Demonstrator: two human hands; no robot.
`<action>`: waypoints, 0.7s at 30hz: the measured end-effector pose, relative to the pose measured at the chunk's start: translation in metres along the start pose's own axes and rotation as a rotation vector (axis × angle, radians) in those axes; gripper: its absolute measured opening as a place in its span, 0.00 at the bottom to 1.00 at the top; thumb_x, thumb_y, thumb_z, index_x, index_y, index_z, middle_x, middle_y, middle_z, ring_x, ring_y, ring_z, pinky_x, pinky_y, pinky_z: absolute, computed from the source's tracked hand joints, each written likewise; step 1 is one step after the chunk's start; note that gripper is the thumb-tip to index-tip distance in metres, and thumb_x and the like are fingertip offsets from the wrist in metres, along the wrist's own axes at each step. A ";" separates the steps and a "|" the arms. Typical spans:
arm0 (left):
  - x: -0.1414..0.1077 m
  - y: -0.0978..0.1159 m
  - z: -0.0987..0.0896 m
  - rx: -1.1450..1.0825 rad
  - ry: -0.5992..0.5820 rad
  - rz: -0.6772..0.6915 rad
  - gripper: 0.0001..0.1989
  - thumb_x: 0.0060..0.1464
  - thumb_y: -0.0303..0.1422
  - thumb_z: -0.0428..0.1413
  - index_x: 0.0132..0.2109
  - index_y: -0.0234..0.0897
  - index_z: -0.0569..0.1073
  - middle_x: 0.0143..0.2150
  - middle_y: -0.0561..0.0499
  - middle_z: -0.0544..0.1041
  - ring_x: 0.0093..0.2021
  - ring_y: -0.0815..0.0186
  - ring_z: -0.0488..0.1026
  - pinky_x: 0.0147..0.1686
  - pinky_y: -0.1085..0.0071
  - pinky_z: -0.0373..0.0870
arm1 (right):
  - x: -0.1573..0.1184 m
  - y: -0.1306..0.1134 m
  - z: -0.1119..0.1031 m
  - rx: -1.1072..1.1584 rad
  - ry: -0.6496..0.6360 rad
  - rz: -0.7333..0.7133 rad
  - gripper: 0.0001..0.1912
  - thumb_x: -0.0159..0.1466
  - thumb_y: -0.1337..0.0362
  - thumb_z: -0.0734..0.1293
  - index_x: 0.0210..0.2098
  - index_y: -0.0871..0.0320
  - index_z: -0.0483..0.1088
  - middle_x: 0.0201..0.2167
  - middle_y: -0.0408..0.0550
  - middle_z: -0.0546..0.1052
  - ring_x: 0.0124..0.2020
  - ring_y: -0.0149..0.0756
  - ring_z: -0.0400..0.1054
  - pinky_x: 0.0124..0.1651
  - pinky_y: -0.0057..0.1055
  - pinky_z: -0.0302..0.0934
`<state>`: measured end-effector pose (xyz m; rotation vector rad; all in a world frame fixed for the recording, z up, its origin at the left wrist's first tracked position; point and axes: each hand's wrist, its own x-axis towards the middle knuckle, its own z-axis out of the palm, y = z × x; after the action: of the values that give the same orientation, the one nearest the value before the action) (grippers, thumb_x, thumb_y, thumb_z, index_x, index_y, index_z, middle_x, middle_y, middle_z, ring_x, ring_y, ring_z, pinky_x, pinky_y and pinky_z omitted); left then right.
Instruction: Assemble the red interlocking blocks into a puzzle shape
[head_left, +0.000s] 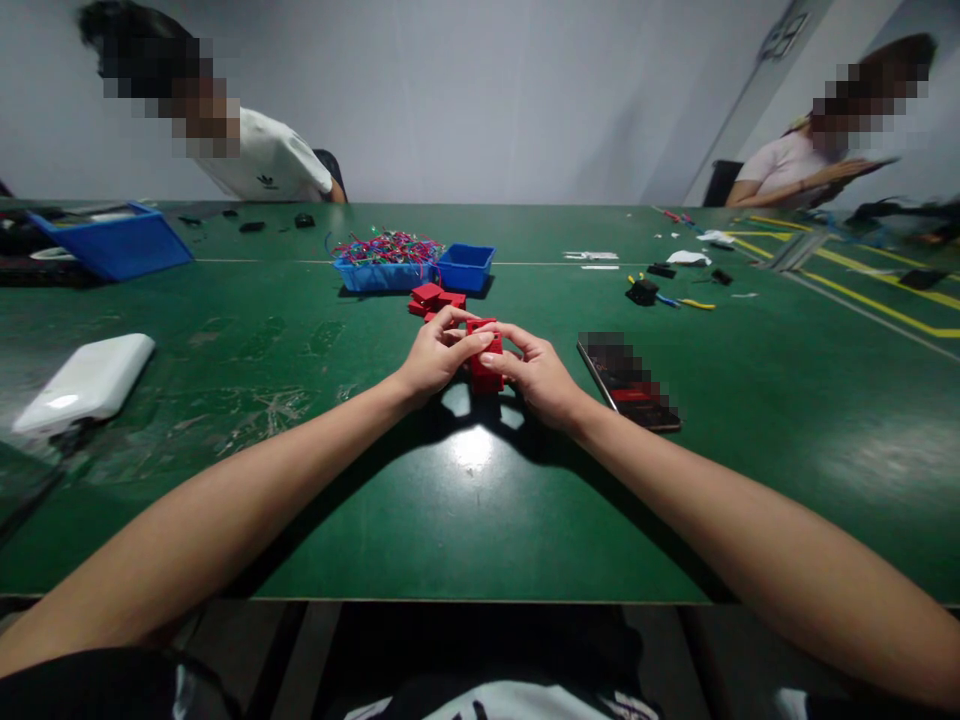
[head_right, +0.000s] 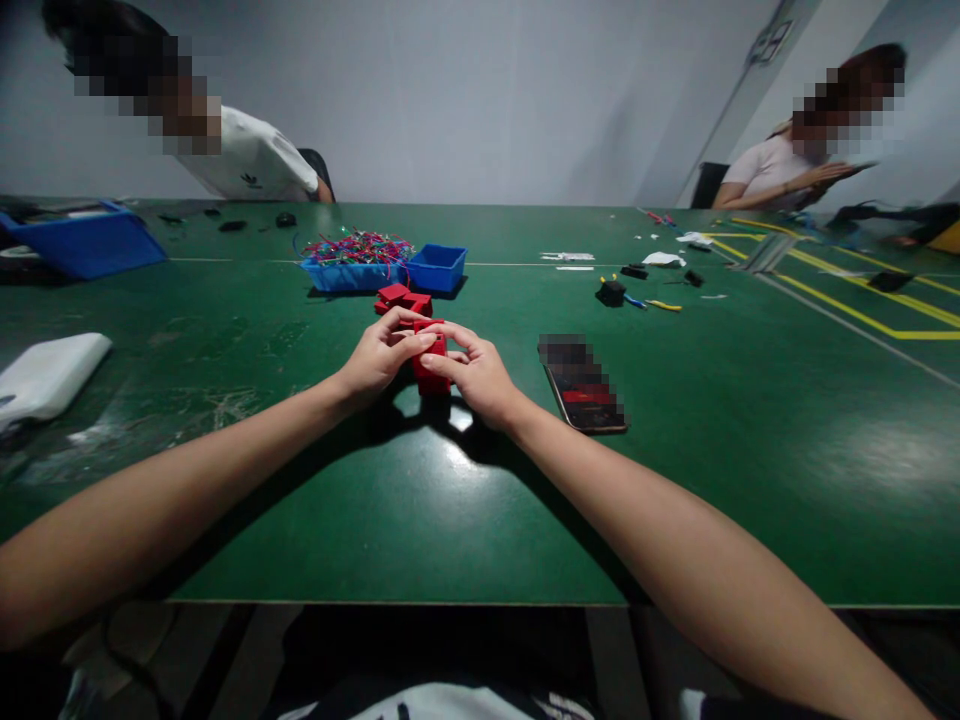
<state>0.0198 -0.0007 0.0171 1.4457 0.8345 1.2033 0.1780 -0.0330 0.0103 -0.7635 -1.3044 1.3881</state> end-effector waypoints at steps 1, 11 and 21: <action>0.000 0.000 0.000 -0.004 -0.002 -0.004 0.24 0.40 0.42 0.68 0.40 0.37 0.69 0.31 0.53 0.80 0.30 0.66 0.77 0.31 0.72 0.72 | 0.000 0.000 0.000 -0.003 0.001 -0.007 0.19 0.51 0.63 0.76 0.43 0.52 0.75 0.42 0.40 0.79 0.37 0.32 0.73 0.47 0.34 0.69; -0.003 0.003 0.001 0.000 0.023 -0.014 0.23 0.40 0.42 0.69 0.40 0.36 0.71 0.30 0.54 0.79 0.29 0.68 0.76 0.30 0.74 0.71 | -0.002 -0.002 0.001 -0.019 -0.001 -0.001 0.20 0.53 0.61 0.76 0.45 0.51 0.74 0.38 0.39 0.80 0.36 0.32 0.73 0.47 0.34 0.69; -0.002 0.003 -0.002 -0.020 0.012 -0.094 0.25 0.41 0.44 0.70 0.41 0.36 0.71 0.31 0.54 0.78 0.25 0.71 0.73 0.25 0.77 0.69 | 0.000 -0.001 0.002 -0.004 0.008 0.049 0.25 0.53 0.58 0.77 0.50 0.51 0.73 0.37 0.41 0.81 0.36 0.35 0.76 0.45 0.35 0.71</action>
<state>0.0166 -0.0029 0.0195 1.3693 0.8870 1.1472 0.1764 -0.0337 0.0115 -0.8078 -1.2899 1.4201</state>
